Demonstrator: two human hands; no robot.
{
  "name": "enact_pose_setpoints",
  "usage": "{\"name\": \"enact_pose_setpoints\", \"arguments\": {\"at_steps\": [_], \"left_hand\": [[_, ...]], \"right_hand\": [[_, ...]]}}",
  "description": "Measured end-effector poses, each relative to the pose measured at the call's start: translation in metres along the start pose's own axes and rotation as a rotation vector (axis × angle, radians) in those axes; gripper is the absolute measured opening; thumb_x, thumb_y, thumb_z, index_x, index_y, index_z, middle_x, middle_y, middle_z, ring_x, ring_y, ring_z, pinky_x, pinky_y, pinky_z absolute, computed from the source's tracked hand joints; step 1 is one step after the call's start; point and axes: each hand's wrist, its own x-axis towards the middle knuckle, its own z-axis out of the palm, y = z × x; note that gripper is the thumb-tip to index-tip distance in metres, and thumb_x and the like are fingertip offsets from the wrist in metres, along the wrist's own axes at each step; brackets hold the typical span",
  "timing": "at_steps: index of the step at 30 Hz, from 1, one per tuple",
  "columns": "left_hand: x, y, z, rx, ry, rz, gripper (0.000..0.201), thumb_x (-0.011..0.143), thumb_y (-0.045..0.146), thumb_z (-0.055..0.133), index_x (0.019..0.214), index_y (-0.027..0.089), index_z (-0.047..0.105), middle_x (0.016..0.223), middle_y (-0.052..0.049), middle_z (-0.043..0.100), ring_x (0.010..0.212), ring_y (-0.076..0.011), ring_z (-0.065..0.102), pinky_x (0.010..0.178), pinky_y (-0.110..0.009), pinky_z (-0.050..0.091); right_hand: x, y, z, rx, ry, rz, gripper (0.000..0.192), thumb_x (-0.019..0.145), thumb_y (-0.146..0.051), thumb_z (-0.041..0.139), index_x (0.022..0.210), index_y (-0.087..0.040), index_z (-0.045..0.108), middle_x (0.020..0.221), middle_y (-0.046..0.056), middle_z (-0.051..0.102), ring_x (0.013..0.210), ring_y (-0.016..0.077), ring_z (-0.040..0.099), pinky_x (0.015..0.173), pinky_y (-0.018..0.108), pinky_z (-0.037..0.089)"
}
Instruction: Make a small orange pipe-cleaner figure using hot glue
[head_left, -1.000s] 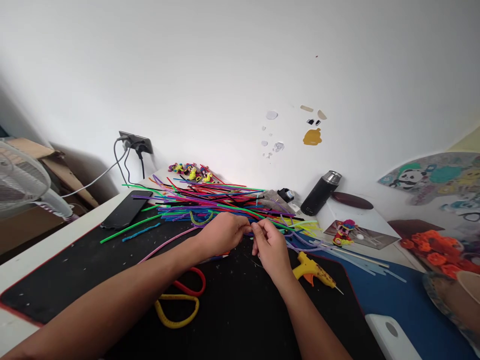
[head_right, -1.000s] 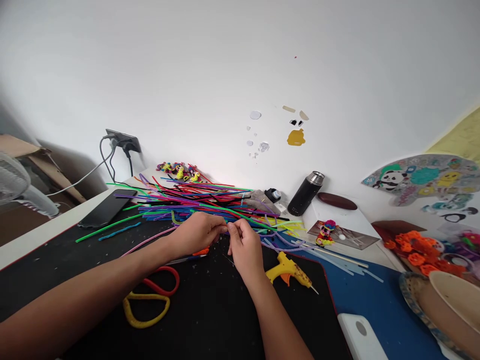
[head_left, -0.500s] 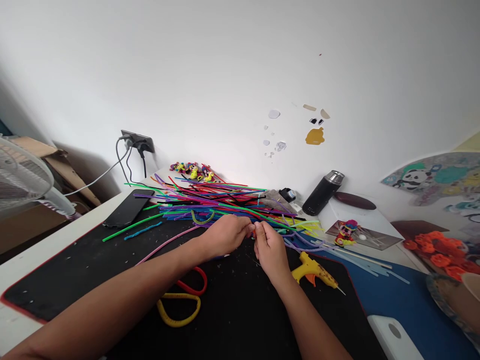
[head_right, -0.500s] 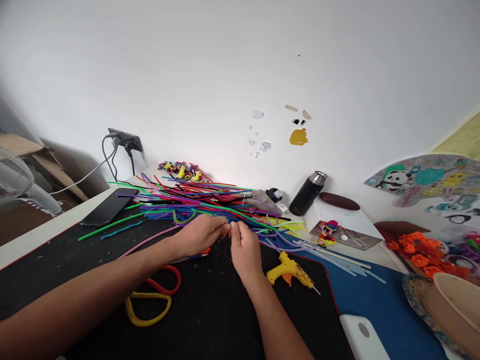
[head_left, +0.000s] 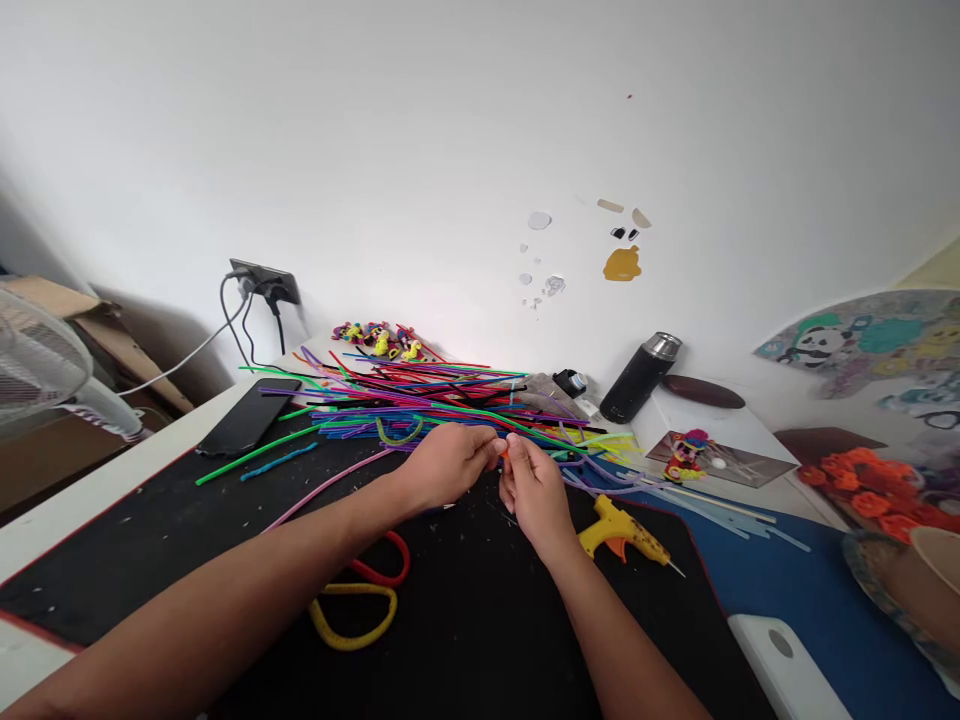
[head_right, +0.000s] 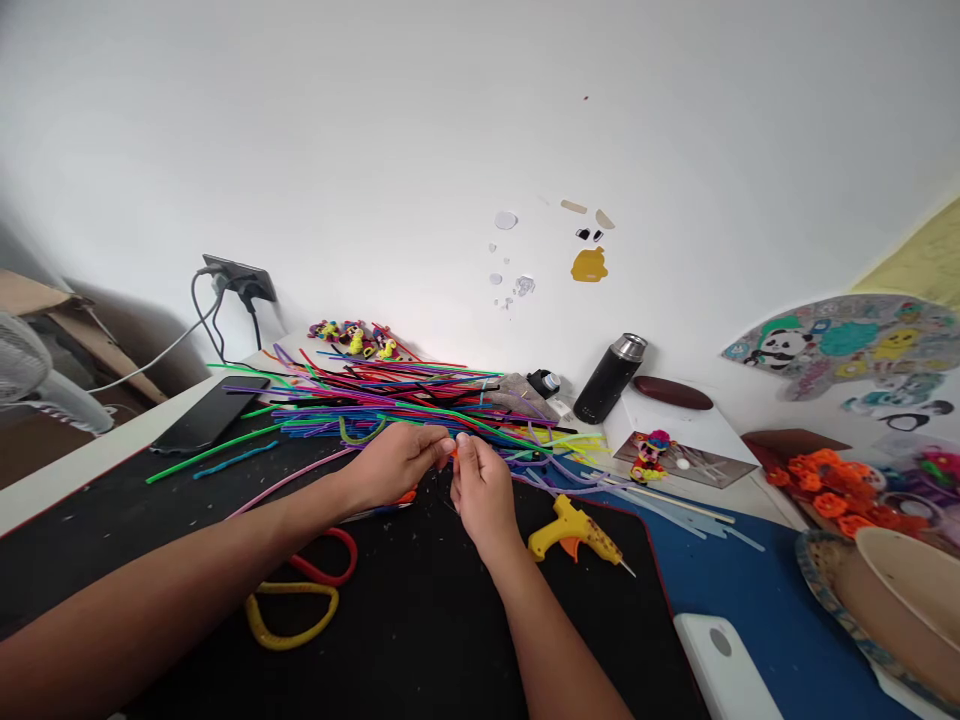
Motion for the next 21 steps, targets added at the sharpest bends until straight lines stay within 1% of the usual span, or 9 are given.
{"name": "enact_pose_setpoints", "arguments": {"at_steps": [3, 6, 8, 11, 14, 16, 18, 20, 21], "left_hand": [[-0.001, 0.001, 0.001, 0.019, 0.029, -0.005, 0.042, 0.108, 0.041, 0.042, 0.075, 0.021, 0.059, 0.063, 0.002, 0.056, 0.058, -0.0164, 0.05, 0.06, -0.028, 0.029], [-0.001, -0.002, 0.004, 0.144, 0.062, 0.021, 0.041, 0.109, 0.04, 0.043, 0.079, 0.021, 0.062, 0.064, 0.001, 0.059, 0.058, -0.0171, 0.052, 0.059, -0.03, 0.026], [0.0, -0.004, 0.005, 0.235, 0.066, 0.045, 0.039, 0.11, 0.037, 0.044, 0.083, 0.021, 0.065, 0.066, 0.0, 0.064, 0.06, -0.018, 0.056, 0.059, -0.03, 0.026], [0.001, -0.007, 0.004, 0.379, 0.07, 0.078, 0.032, 0.11, 0.031, 0.046, 0.089, 0.019, 0.068, 0.074, -0.004, 0.073, 0.065, -0.0201, 0.064, 0.058, -0.03, 0.028], [0.001, -0.009, 0.001, 0.503, 0.073, 0.154, 0.022, 0.106, 0.019, 0.05, 0.094, 0.018, 0.069, 0.08, -0.006, 0.076, 0.071, -0.022, 0.07, 0.057, -0.03, 0.031], [0.001, -0.01, 0.0, 0.54, 0.078, 0.209, 0.019, 0.102, 0.012, 0.051, 0.095, 0.017, 0.069, 0.082, -0.006, 0.077, 0.074, -0.0221, 0.071, 0.058, -0.029, 0.035], [0.001, -0.01, 0.001, 0.551, 0.078, 0.238, 0.02, 0.1, 0.008, 0.051, 0.096, 0.017, 0.068, 0.085, -0.006, 0.077, 0.076, -0.022, 0.072, 0.059, -0.029, 0.038], [0.001, -0.009, 0.002, 0.541, 0.066, 0.225, 0.021, 0.099, 0.007, 0.05, 0.097, 0.017, 0.068, 0.088, -0.007, 0.077, 0.078, -0.0224, 0.072, 0.06, -0.028, 0.04], [0.001, -0.008, 0.002, 0.521, 0.058, 0.198, 0.021, 0.1, 0.009, 0.05, 0.097, 0.017, 0.069, 0.089, -0.008, 0.078, 0.078, -0.0226, 0.072, 0.061, -0.028, 0.041]], "right_hand": [[0.0, -0.001, 0.001, 0.026, 0.013, 0.008, 0.064, 0.089, -0.085, 0.059, 0.069, -0.025, 0.046, 0.047, -0.012, 0.03, 0.035, 0.0079, 0.033, 0.035, 0.021, 0.029], [0.002, 0.001, 0.001, 0.041, 0.026, 0.025, 0.064, 0.088, -0.085, 0.06, 0.07, -0.025, 0.046, 0.047, -0.012, 0.031, 0.034, 0.0075, 0.033, 0.034, 0.021, 0.029], [0.002, 0.002, 0.001, 0.045, 0.025, 0.031, 0.063, 0.088, -0.084, 0.06, 0.07, -0.025, 0.047, 0.047, -0.012, 0.032, 0.034, 0.0076, 0.035, 0.034, 0.021, 0.029], [0.002, 0.003, 0.0, 0.046, 0.001, 0.03, 0.061, 0.09, -0.082, 0.061, 0.072, -0.024, 0.05, 0.047, -0.012, 0.034, 0.034, 0.0081, 0.037, 0.035, 0.021, 0.029], [0.001, 0.001, -0.001, 0.054, -0.036, 0.04, 0.059, 0.092, -0.079, 0.061, 0.075, -0.023, 0.053, 0.049, -0.011, 0.038, 0.035, 0.0084, 0.04, 0.037, 0.021, 0.031], [0.001, 0.0, -0.001, 0.061, -0.053, 0.05, 0.057, 0.093, -0.077, 0.061, 0.078, -0.023, 0.054, 0.051, -0.01, 0.041, 0.037, 0.0087, 0.042, 0.038, 0.021, 0.031], [0.001, 0.001, -0.002, 0.064, -0.062, 0.056, 0.056, 0.094, -0.076, 0.06, 0.079, -0.023, 0.054, 0.051, -0.011, 0.04, 0.037, 0.0088, 0.042, 0.038, 0.022, 0.031], [0.002, 0.003, -0.002, 0.045, -0.061, 0.057, 0.055, 0.095, -0.076, 0.058, 0.079, -0.024, 0.053, 0.051, -0.011, 0.038, 0.036, 0.009, 0.041, 0.038, 0.022, 0.03], [0.003, 0.005, -0.003, 0.023, -0.052, 0.053, 0.056, 0.095, -0.076, 0.057, 0.077, -0.024, 0.052, 0.05, -0.011, 0.037, 0.036, 0.0092, 0.04, 0.038, 0.023, 0.029]]}}
